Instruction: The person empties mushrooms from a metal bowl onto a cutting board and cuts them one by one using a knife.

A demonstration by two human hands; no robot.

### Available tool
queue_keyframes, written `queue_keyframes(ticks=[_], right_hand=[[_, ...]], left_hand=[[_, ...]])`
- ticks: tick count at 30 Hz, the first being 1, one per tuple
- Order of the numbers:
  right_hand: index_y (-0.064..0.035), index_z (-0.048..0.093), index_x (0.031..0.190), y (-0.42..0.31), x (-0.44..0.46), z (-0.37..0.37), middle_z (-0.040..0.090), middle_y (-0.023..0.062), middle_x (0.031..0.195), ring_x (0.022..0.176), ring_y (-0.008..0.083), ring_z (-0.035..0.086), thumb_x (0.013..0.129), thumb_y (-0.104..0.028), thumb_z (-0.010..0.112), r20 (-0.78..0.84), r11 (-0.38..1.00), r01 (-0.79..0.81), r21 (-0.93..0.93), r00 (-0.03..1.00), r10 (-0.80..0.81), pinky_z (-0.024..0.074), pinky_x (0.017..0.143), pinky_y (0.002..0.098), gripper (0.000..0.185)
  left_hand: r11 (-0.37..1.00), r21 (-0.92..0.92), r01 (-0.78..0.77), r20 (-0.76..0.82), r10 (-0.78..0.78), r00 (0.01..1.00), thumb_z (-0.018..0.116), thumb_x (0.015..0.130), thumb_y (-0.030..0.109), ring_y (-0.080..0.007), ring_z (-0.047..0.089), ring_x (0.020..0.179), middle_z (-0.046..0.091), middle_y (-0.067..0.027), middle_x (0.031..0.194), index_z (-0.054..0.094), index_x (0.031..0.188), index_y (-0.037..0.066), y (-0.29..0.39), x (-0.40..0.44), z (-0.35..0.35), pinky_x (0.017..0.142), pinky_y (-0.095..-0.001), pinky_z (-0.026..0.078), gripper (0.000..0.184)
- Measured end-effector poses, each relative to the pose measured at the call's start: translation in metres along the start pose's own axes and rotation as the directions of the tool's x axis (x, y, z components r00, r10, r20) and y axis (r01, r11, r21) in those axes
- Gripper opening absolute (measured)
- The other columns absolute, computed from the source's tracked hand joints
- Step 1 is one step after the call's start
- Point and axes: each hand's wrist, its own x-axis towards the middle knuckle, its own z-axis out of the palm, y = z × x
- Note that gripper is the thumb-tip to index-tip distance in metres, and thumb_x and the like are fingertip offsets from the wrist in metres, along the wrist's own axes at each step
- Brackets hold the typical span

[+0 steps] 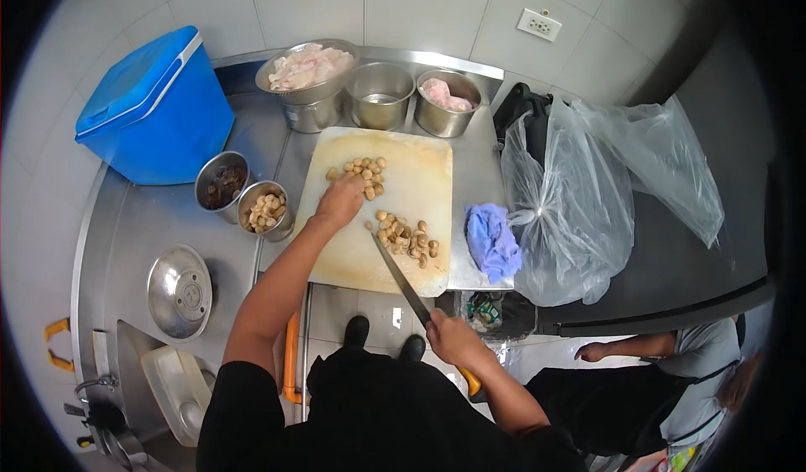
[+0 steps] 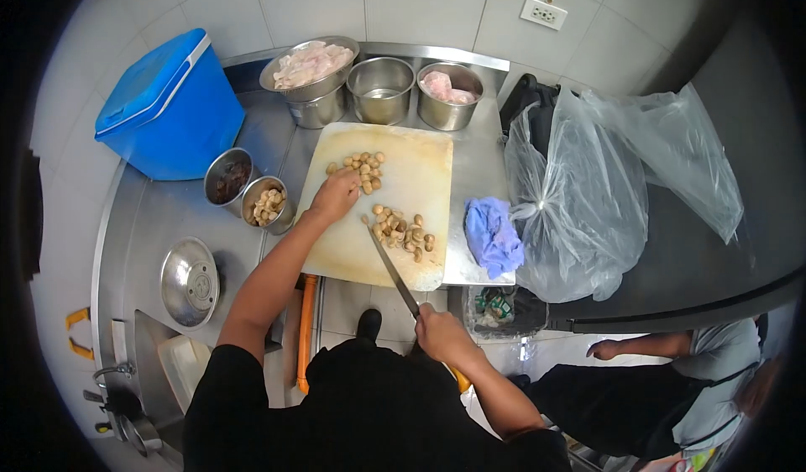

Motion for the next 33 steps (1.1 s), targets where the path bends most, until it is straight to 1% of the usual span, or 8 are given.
queue_keyframes(ticks=[4,6,7,9,14,16,19,33], right_hand=[[0.0019,0.055,0.103,0.004,-0.001,-0.001,0.065,0.0337,0.080,0.080,0.0549,0.063,0.098,-0.019,0.052,-0.043,0.999,-0.009,0.045,0.999,0.011,0.0485,0.077,0.0619,0.022],[0.0021,0.055,0.104,0.004,-0.002,0.000,0.065,0.0340,0.081,0.081,0.0549,0.063,0.098,-0.020,0.051,-0.026,0.998,-0.017,0.060,0.999,0.018,0.0479,0.079,0.0618,0.023],[0.0021,0.055,0.104,0.005,-0.003,0.000,0.065,0.0340,0.081,0.081,0.0549,0.063,0.098,-0.020,0.051,-0.026,0.998,-0.016,0.063,0.999,0.018,0.0479,0.079,0.0618,0.023],[0.0022,0.055,0.104,0.006,-0.003,0.001,0.065,0.0342,0.082,0.083,0.0550,0.062,0.099,-0.020,0.051,-0.014,0.997,-0.019,0.070,1.000,0.020,0.0474,0.081,0.0617,0.023],[0.0023,0.054,0.103,0.004,-0.005,-0.007,0.065,0.0342,0.083,0.082,0.0550,0.062,0.098,-0.020,0.052,0.011,0.999,0.009,0.033,1.000,-0.010,0.0475,0.081,0.0619,0.023],[0.0024,0.054,0.103,0.005,-0.006,-0.009,0.065,0.0341,0.083,0.082,0.0550,0.063,0.098,-0.020,0.052,0.009,0.999,0.038,0.032,0.999,-0.039,0.0477,0.080,0.0620,0.023],[0.0007,0.052,0.104,0.005,-0.009,-0.010,0.064,0.0337,0.082,0.083,0.0557,0.061,0.100,-0.023,0.052,0.034,0.999,0.036,-0.001,0.999,-0.036,0.0472,0.078,0.0611,0.024],[0.0016,0.048,0.110,-0.004,-0.016,-0.009,0.064,0.0346,0.075,0.075,0.0556,0.063,0.098,-0.017,0.051,0.010,0.999,0.049,-0.007,0.999,-0.049,0.0493,0.073,0.0635,0.022]], left_hand=[[0.975,-0.201,-0.094,-0.143,0.066,0.988,0.067,0.087,0.008,-0.0360,0.064,0.094,0.062,-0.0170,0.102,0.065,0.110,0.005,0.014,-0.024,-0.018,0.083,-0.0411,0.053,0.024],[0.945,-0.287,-0.155,0.006,0.163,0.987,0.071,0.086,0.006,-0.0200,0.061,0.079,0.060,-0.0064,0.086,0.064,0.104,0.004,0.016,-0.043,-0.019,0.073,-0.0309,0.050,0.019],[0.946,-0.286,-0.154,0.009,0.163,0.987,0.071,0.086,0.006,-0.0200,0.061,0.079,0.060,-0.0064,0.086,0.064,0.104,0.004,0.019,-0.055,-0.016,0.073,-0.0309,0.050,0.019],[0.824,-0.553,0.126,0.312,0.065,0.948,0.072,0.088,0.007,-0.0080,0.056,0.076,0.058,0.0004,0.083,0.063,0.105,0.005,0.023,-0.078,-0.011,0.069,-0.0253,0.048,0.019],[0.818,-0.547,0.176,0.342,0.026,0.939,0.073,0.087,0.006,-0.0098,0.059,0.075,0.061,-0.0034,0.087,0.062,0.101,0.003,0.025,-0.102,0.001,0.072,-0.0270,0.051,0.017],[0.868,-0.496,-0.001,0.119,0.069,0.991,0.071,0.087,0.004,-0.0136,0.063,0.077,0.062,-0.0066,0.094,0.064,0.101,0.001,0.024,-0.107,0.003,0.073,-0.0282,0.053,0.016],[0.872,-0.488,-0.051,0.054,0.088,0.995,0.070,0.087,0.004,-0.0172,0.066,0.080,0.062,-0.0088,0.100,0.066,0.102,0.000,0.019,-0.110,0.007,0.073,-0.0293,0.054,0.015],[0.839,-0.535,-0.103,0.041,0.148,0.988,0.069,0.086,0.001,-0.0169,0.065,0.080,0.061,-0.0089,0.096,0.066,0.097,-0.001,0.024,-0.106,0.010,0.075,-0.0287,0.055,0.011]])
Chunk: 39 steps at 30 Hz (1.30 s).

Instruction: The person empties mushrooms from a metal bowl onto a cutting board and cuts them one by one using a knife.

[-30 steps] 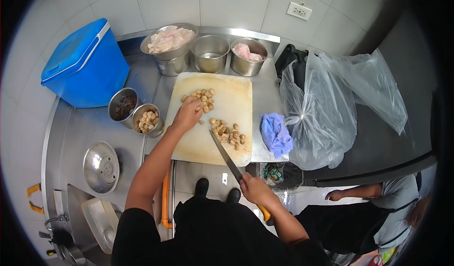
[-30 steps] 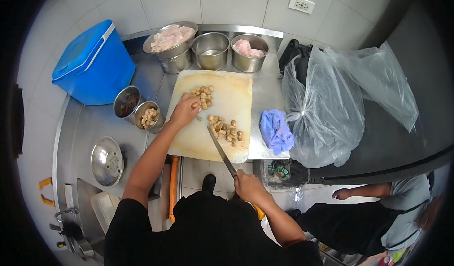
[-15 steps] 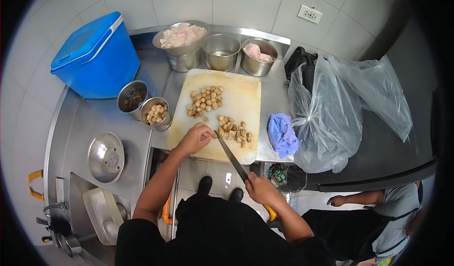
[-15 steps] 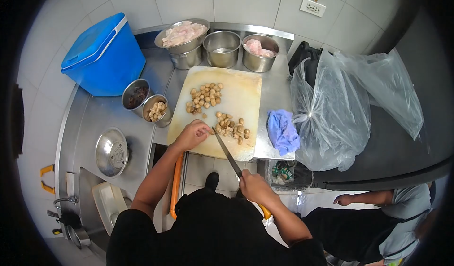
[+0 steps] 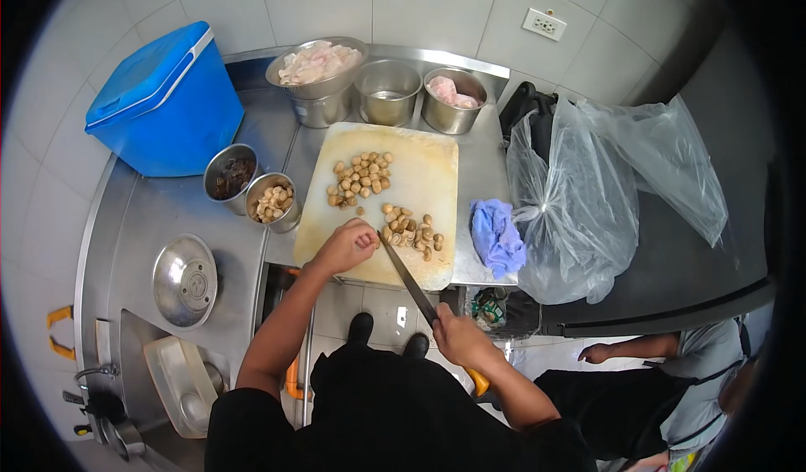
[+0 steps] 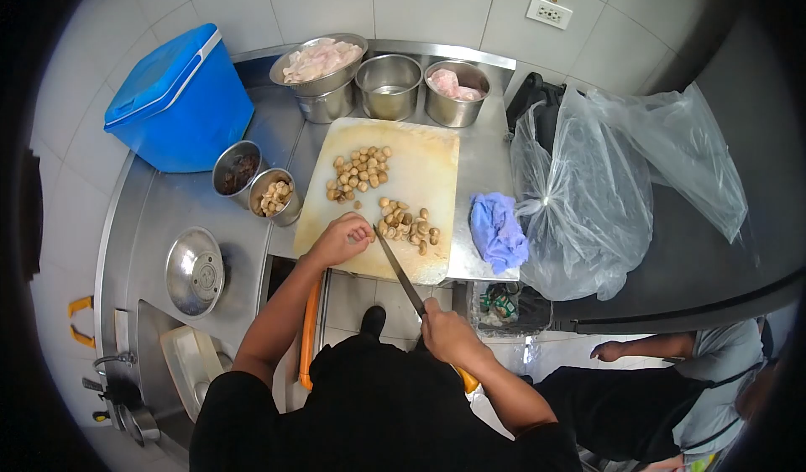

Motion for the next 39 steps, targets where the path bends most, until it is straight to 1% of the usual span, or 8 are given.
queue_keyframes(ticks=[13,25,31,32,33,35,38,39], right_hand=[[0.0035,0.048,0.109,-0.019,-0.007,-0.005,0.064,0.0345,0.076,0.076,0.0553,0.064,0.097,-0.014,0.052,0.033,0.999,-0.035,-0.033,0.999,0.036,0.0501,0.073,0.0630,0.022],[0.0054,0.047,0.105,-0.025,0.019,0.004,0.064,0.0354,0.076,0.076,0.0553,0.064,0.096,-0.010,0.048,0.033,1.000,0.003,-0.017,0.999,-0.002,0.0497,0.075,0.0618,0.018],[0.0055,0.047,0.106,-0.024,0.012,-0.003,0.065,0.0368,0.082,0.082,0.0550,0.065,0.095,-0.011,0.048,0.110,0.998,-0.018,-0.053,0.994,0.024,0.0496,0.078,0.0615,0.020],[0.0052,0.047,0.106,-0.026,0.006,-0.008,0.065,0.0367,0.084,0.083,0.0551,0.065,0.095,-0.012,0.049,0.161,0.995,-0.062,-0.073,0.984,0.073,0.0498,0.079,0.0611,0.020],[0.0049,0.047,0.107,-0.026,0.002,-0.013,0.065,0.0367,0.085,0.084,0.0551,0.065,0.095,-0.012,0.050,0.208,0.990,-0.101,-0.098,0.971,0.120,0.0499,0.079,0.0607,0.021],[0.0041,0.047,0.108,-0.021,-0.009,-0.021,0.065,0.0358,0.084,0.083,0.0549,0.064,0.095,-0.014,0.052,0.223,0.992,-0.087,-0.093,0.969,0.106,0.0501,0.078,0.0598,0.022],[0.0011,0.047,0.108,-0.026,-0.023,-0.031,0.064,0.0352,0.083,0.082,0.0551,0.062,0.098,-0.017,0.051,0.131,0.996,-0.079,-0.031,0.988,0.082,0.0489,0.076,0.0601,0.021],[0.0011,0.047,0.108,-0.020,-0.023,-0.027,0.064,0.0352,0.083,0.082,0.0551,0.062,0.098,-0.017,0.051,0.129,0.998,-0.061,-0.029,0.990,0.064,0.0489,0.076,0.0601,0.021]], left_hand=[[0.997,0.045,-0.057,0.008,0.056,0.998,0.072,0.082,0.000,-0.0169,0.063,0.074,0.058,-0.0087,0.091,0.062,0.093,0.000,-0.002,0.002,-0.001,0.070,-0.0289,0.055,0.015],[0.999,0.044,-0.031,-0.004,0.031,0.999,0.071,0.083,0.001,-0.0166,0.065,0.078,0.062,-0.0092,0.093,0.064,0.094,-0.001,-0.006,0.001,0.000,0.072,-0.0289,0.055,0.012],[0.999,0.024,-0.030,-0.015,0.030,0.999,0.069,0.083,-0.001,-0.0164,0.065,0.079,0.062,-0.0092,0.094,0.065,0.095,0.000,-0.006,-0.003,0.001,0.072,-0.0290,0.055,0.013],[0.999,0.026,-0.031,-0.017,0.031,0.999,0.069,0.083,-0.001,-0.0164,0.065,0.079,0.062,-0.0092,0.094,0.065,0.095,0.000,-0.006,-0.005,0.001,0.072,-0.0290,0.055,0.013],[0.999,0.036,-0.034,-0.025,0.035,0.999,0.069,0.082,-0.001,-0.0164,0.065,0.078,0.062,-0.0090,0.093,0.065,0.095,0.000,-0.005,-0.005,0.001,0.072,-0.0288,0.054,0.014],[0.998,0.050,-0.034,-0.042,0.037,0.998,0.068,0.082,-0.002,-0.0164,0.066,0.078,0.062,-0.0089,0.093,0.065,0.096,0.000,-0.003,-0.008,0.000,0.072,-0.0285,0.054,0.014],[1.000,0.027,-0.003,-0.106,0.006,0.994,0.067,0.082,-0.002,-0.0168,0.066,0.079,0.063,-0.0097,0.094,0.065,0.097,-0.001,-0.002,-0.007,-0.011,0.072,-0.0282,0.054,0.016],[0.999,0.029,0.030,-0.203,-0.023,0.979,0.065,0.082,-0.003,-0.0178,0.065,0.078,0.063,-0.0106,0.097,0.066,0.100,0.000,-0.004,-0.003,-0.018,0.071,-0.0289,0.054,0.018]])
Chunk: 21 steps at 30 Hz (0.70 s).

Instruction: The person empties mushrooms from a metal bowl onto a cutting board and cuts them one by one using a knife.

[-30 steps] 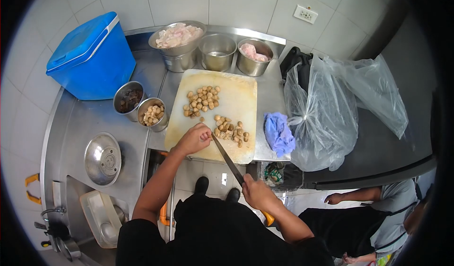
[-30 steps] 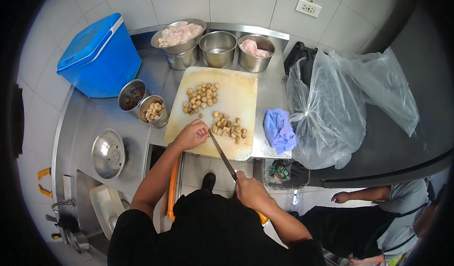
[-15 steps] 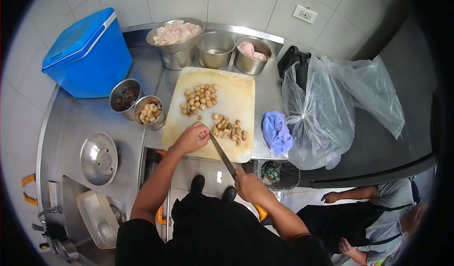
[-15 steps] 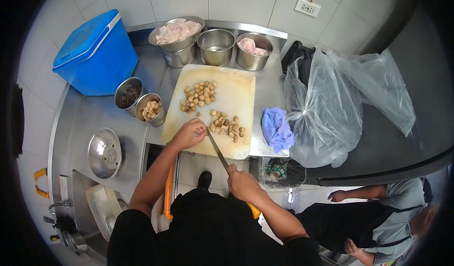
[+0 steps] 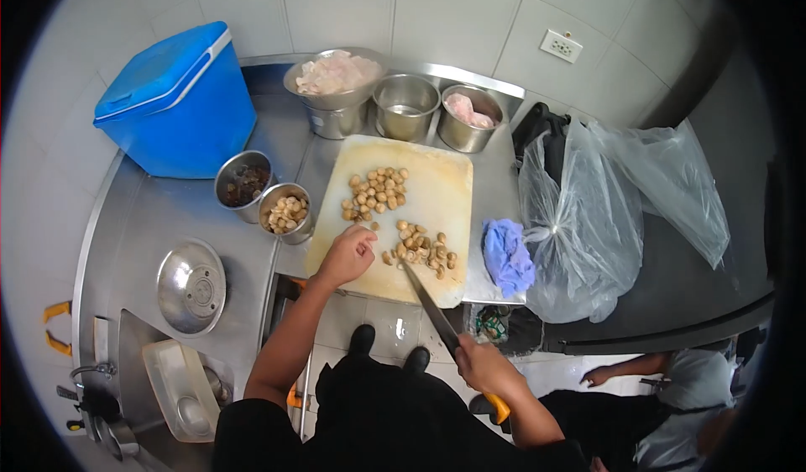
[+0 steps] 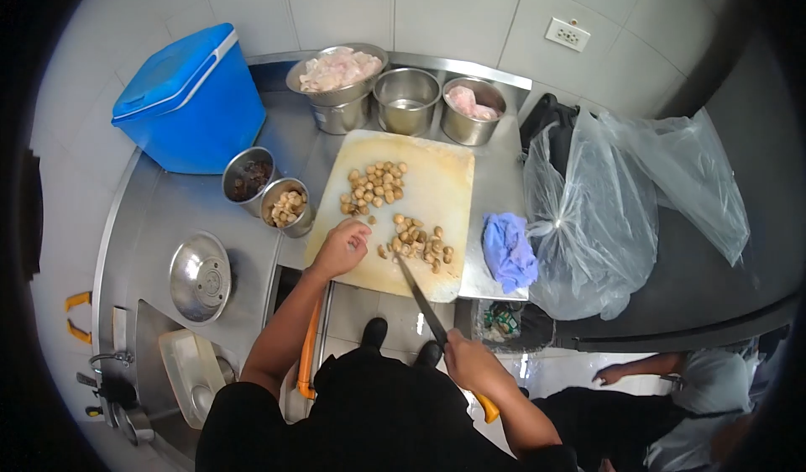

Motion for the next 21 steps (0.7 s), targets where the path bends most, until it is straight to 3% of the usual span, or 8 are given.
queue_keyframes(ticks=[2,4,8,10,14,16,19,21], right_hand=[[-0.0006,0.048,0.108,0.017,0.003,0.014,0.064,0.0348,0.080,0.080,0.0556,0.062,0.100,-0.019,0.051,-0.059,0.986,-0.075,0.148,0.995,0.085,0.0482,0.075,0.0613,0.020],[-0.0015,0.049,0.108,0.017,0.005,0.017,0.064,0.0343,0.078,0.080,0.0561,0.061,0.100,-0.020,0.051,-0.086,0.983,-0.055,0.174,0.994,0.070,0.0479,0.075,0.0621,0.020],[-0.0009,0.049,0.111,0.008,0.014,0.018,0.064,0.0345,0.080,0.081,0.0560,0.062,0.100,-0.020,0.051,-0.002,0.991,0.005,0.136,1.000,-0.004,0.0485,0.077,0.0618,0.022],[-0.0004,0.049,0.111,0.006,0.018,0.022,0.065,0.0343,0.081,0.081,0.0557,0.062,0.099,-0.021,0.051,0.022,0.993,0.046,0.109,0.999,-0.049,0.0486,0.078,0.0618,0.023],[0.0019,0.049,0.111,0.011,0.024,0.029,0.066,0.0341,0.084,0.084,0.0546,0.064,0.099,-0.021,0.050,0.021,0.999,0.027,0.038,0.999,-0.028,0.0489,0.081,0.0615,0.026],[-0.0018,0.051,0.112,0.016,0.023,0.031,0.064,0.0338,0.079,0.081,0.0556,0.062,0.101,-0.023,0.049,-0.042,0.997,0.028,0.070,0.999,-0.025,0.0470,0.077,0.0623,0.024],[0.0010,0.050,0.113,0.014,0.020,0.025,0.065,0.0355,0.084,0.083,0.0560,0.063,0.099,-0.022,0.049,0.000,0.997,0.005,0.081,1.000,-0.005,0.0493,0.081,0.0610,0.027],[0.0007,0.050,0.113,0.017,0.024,0.030,0.065,0.0357,0.084,0.083,0.0560,0.063,0.099,-0.022,0.049,-0.019,0.996,0.014,0.089,1.000,-0.012,0.0490,0.081,0.0612,0.027]], left_hand=[[0.999,0.012,0.031,-0.100,-0.029,0.995,0.063,0.082,-0.003,-0.0188,0.064,0.076,0.064,-0.0115,0.099,0.067,0.102,0.001,-0.003,0.011,-0.010,0.071,-0.0296,0.054,0.021],[0.990,0.120,0.081,0.041,-0.086,0.995,0.062,0.084,-0.001,-0.0247,0.066,0.082,0.065,-0.0137,0.103,0.067,0.106,0.001,-0.005,0.025,-0.018,0.075,-0.0334,0.055,0.023],[0.965,0.237,-0.116,0.181,0.074,0.981,0.063,0.084,0.001,-0.0306,0.066,0.090,0.066,-0.0153,0.103,0.068,0.104,0.001,-0.018,0.051,-0.003,0.081,-0.0376,0.054,0.021],[0.869,0.477,-0.132,0.218,0.028,0.975,0.064,0.084,0.001,-0.0340,0.064,0.099,0.066,-0.0161,0.104,0.069,0.104,0.000,-0.019,0.057,0.005,0.086,-0.0400,0.053,0.020],[0.771,0.614,-0.170,0.275,-0.007,0.961,0.065,0.084,0.001,-0.0301,0.067,0.094,0.067,-0.0163,0.100,0.068,0.104,0.000,-0.017,0.068,0.008,0.082,-0.0369,0.054,0.020],[0.954,0.286,0.093,0.226,-0.161,0.961,0.068,0.086,0.006,-0.0203,0.068,0.085,0.070,-0.0119,0.093,0.068,0.105,0.000,-0.006,0.067,0.007,0.077,-0.0318,0.055,0.020],[0.979,-0.050,0.196,0.209,-0.182,0.961,0.072,0.088,0.012,-0.0109,0.065,0.080,0.071,-0.0062,0.088,0.069,0.106,0.002,-0.003,0.065,0.015,0.072,-0.0278,0.054,0.021],[0.971,-0.122,0.205,0.264,-0.168,0.950,0.073,0.088,0.014,-0.0091,0.064,0.081,0.070,-0.0042,0.089,0.069,0.107,0.003,-0.001,0.066,0.022,0.073,-0.0272,0.054,0.022]])
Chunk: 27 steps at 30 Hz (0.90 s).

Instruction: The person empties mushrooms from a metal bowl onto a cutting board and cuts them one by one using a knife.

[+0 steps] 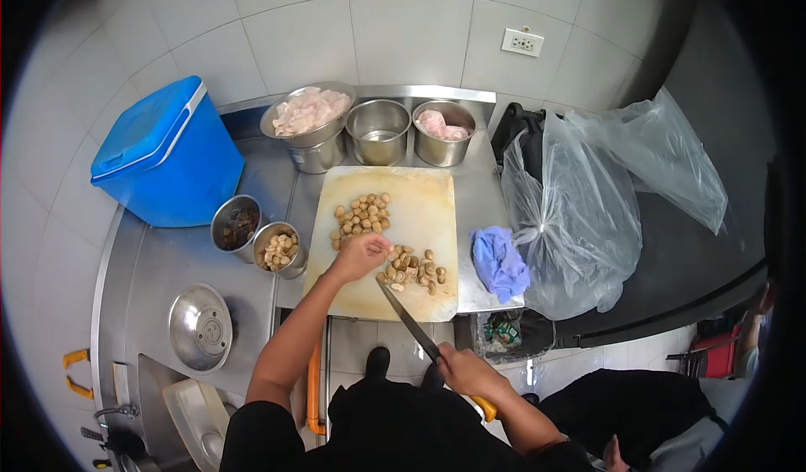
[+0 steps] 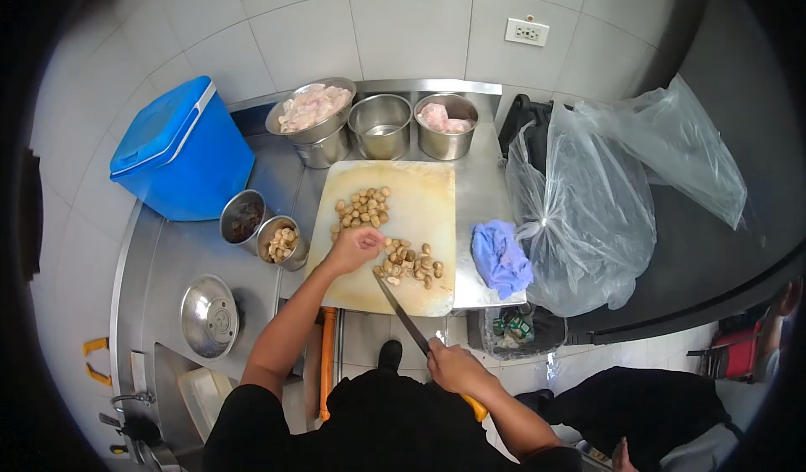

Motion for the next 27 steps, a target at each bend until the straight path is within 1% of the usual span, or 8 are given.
queue_keyframes(ticks=[2,5,7,9,16,21,24,27], right_hand=[[0.0004,0.050,0.113,-0.002,0.002,0.001,0.065,0.0359,0.084,0.083,0.0560,0.063,0.099,-0.023,0.049,-0.016,1.000,0.014,0.000,1.000,-0.014,0.0488,0.081,0.0615,0.027],[0.0000,0.051,0.113,-0.009,0.002,-0.004,0.064,0.0361,0.084,0.083,0.0562,0.062,0.100,-0.024,0.048,0.004,1.000,-0.003,0.022,1.000,0.003,0.0483,0.081,0.0619,0.027],[-0.0004,0.050,0.113,-0.011,0.004,-0.007,0.064,0.0357,0.084,0.083,0.0563,0.062,0.102,-0.026,0.047,0.011,1.000,-0.030,0.003,0.999,0.030,0.0481,0.082,0.0619,0.028],[-0.0005,0.050,0.113,-0.007,0.004,-0.003,0.065,0.0353,0.084,0.083,0.0563,0.062,0.102,-0.026,0.046,-0.017,0.998,-0.036,0.049,0.999,0.037,0.0482,0.081,0.0619,0.028],[-0.0001,0.049,0.112,0.003,0.004,0.005,0.065,0.0339,0.082,0.084,0.0557,0.063,0.104,-0.030,0.043,-0.085,0.997,-0.003,0.082,0.996,0.010,0.0477,0.081,0.0630,0.032],[-0.0001,0.049,0.109,0.000,0.002,0.003,0.065,0.0343,0.083,0.083,0.0562,0.062,0.103,-0.027,0.046,-0.082,0.996,-0.021,0.090,0.996,0.028,0.0480,0.079,0.0625,0.028],[-0.0003,0.050,0.108,0.007,0.003,0.004,0.065,0.0342,0.084,0.083,0.0558,0.062,0.102,-0.026,0.048,-0.093,0.996,-0.001,0.088,0.996,0.009,0.0477,0.078,0.0622,0.026],[-0.0004,0.050,0.108,0.007,0.003,-0.001,0.065,0.0343,0.084,0.084,0.0550,0.062,0.102,-0.025,0.048,-0.083,0.997,0.004,0.083,0.997,0.003,0.0475,0.078,0.0622,0.026]], left_hand=[[0.997,-0.076,-0.006,0.046,0.009,0.999,0.074,0.088,0.016,-0.0074,0.063,0.082,0.069,-0.0022,0.089,0.070,0.107,0.003,0.012,0.001,0.007,0.073,-0.0265,0.054,0.023],[0.998,0.062,0.008,0.203,-0.021,0.979,0.078,0.088,0.018,-0.0101,0.064,0.087,0.070,-0.0024,0.097,0.070,0.109,0.005,0.032,0.006,0.009,0.079,-0.0286,0.053,0.026],[0.967,0.225,-0.117,0.036,0.112,0.993,0.076,0.088,0.018,-0.0193,0.065,0.099,0.070,-0.0086,0.106,0.070,0.112,0.006,0.028,0.020,0.006,0.088,-0.0333,0.052,0.028],[0.712,0.670,-0.211,-0.015,0.298,0.955,0.070,0.086,0.009,-0.0335,0.063,0.105,0.065,-0.0168,0.114,0.071,0.109,0.007,0.004,0.040,-0.011,0.093,-0.0426,0.052,0.023],[0.649,0.753,-0.108,0.052,0.105,0.993,0.064,0.086,0.005,-0.0378,0.058,0.115,0.062,-0.0153,0.116,0.069,0.104,0.008,-0.006,0.059,-0.018,0.097,-0.0479,0.048,0.019],[0.591,0.774,-0.226,0.192,0.120,0.974,0.061,0.084,0.002,-0.0387,0.063,0.103,0.066,-0.0164,0.103,0.061,0.096,0.004,0.007,0.048,-0.017,0.088,-0.0474,0.052,0.012],[0.765,0.627,-0.149,0.054,0.148,0.987,0.062,0.086,0.004,-0.0313,0.066,0.092,0.065,-0.0140,0.094,0.063,0.098,0.004,0.030,0.030,-0.022,0.078,-0.0423,0.053,0.011],[0.931,0.365,-0.016,-0.023,0.026,0.999,0.067,0.088,0.006,-0.0205,0.065,0.086,0.063,-0.0099,0.090,0.066,0.100,0.004,0.035,-0.005,-0.024,0.071,-0.0357,0.052,0.013]])
